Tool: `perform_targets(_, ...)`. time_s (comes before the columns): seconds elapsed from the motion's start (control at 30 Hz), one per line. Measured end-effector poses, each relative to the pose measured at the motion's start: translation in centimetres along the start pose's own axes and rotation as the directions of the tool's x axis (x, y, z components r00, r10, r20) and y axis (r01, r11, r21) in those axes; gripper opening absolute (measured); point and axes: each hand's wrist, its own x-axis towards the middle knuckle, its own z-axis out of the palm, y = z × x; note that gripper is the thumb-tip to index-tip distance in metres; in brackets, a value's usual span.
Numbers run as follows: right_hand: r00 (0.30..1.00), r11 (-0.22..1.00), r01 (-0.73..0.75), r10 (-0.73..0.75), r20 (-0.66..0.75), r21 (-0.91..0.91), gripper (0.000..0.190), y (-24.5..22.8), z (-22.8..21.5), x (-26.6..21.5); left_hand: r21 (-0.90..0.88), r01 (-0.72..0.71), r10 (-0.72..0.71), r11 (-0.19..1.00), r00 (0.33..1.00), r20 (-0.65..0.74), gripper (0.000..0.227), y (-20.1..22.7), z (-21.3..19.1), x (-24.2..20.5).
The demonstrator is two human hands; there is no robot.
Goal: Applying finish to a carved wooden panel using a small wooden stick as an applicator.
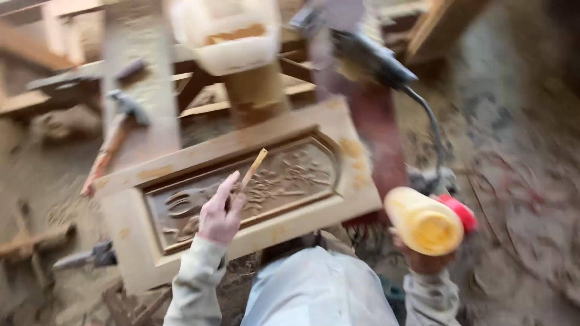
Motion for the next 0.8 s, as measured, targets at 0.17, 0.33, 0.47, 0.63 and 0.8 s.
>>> perform_targets(0.17,0.864,0.231,0.307,-0.474,0.169,-0.923,0.086,9.1,22.2,-4.1,-0.576,-0.063,0.332,0.815,0.866,0.374,0.05,7.8,3.2,-3.9)
perform_targets(0.33,0.976,0.598,0.216,-0.15,0.157,-0.772,0.049,11.6,24.1,-8.4,-0.773,0.042,0.568,0.633,0.653,0.501,0.05,12.1,4.5,-3.6)
perform_targets(0.47,0.594,-0.133,0.803,0.273,0.757,-0.581,0.121,10.7,21.1,-9.2,-0.641,-0.048,0.566,0.766,0.523,0.638,0.055,15.4,0.9,-5.3)
perform_targets(0.63,0.764,-0.168,0.63,0.309,0.566,-0.758,0.104,13.3,23.6,-10.0,-0.436,-0.476,0.644,0.763,0.51,0.571,0.052,11.3,2.3,-6.0)
perform_targets(0.8,0.691,-0.082,0.72,0.183,0.7,-0.689,0.117,17.5,25.8,-10.3,-0.511,-0.105,0.451,0.853,0.642,0.62,0.06,9.4,-2.1,-6.3)
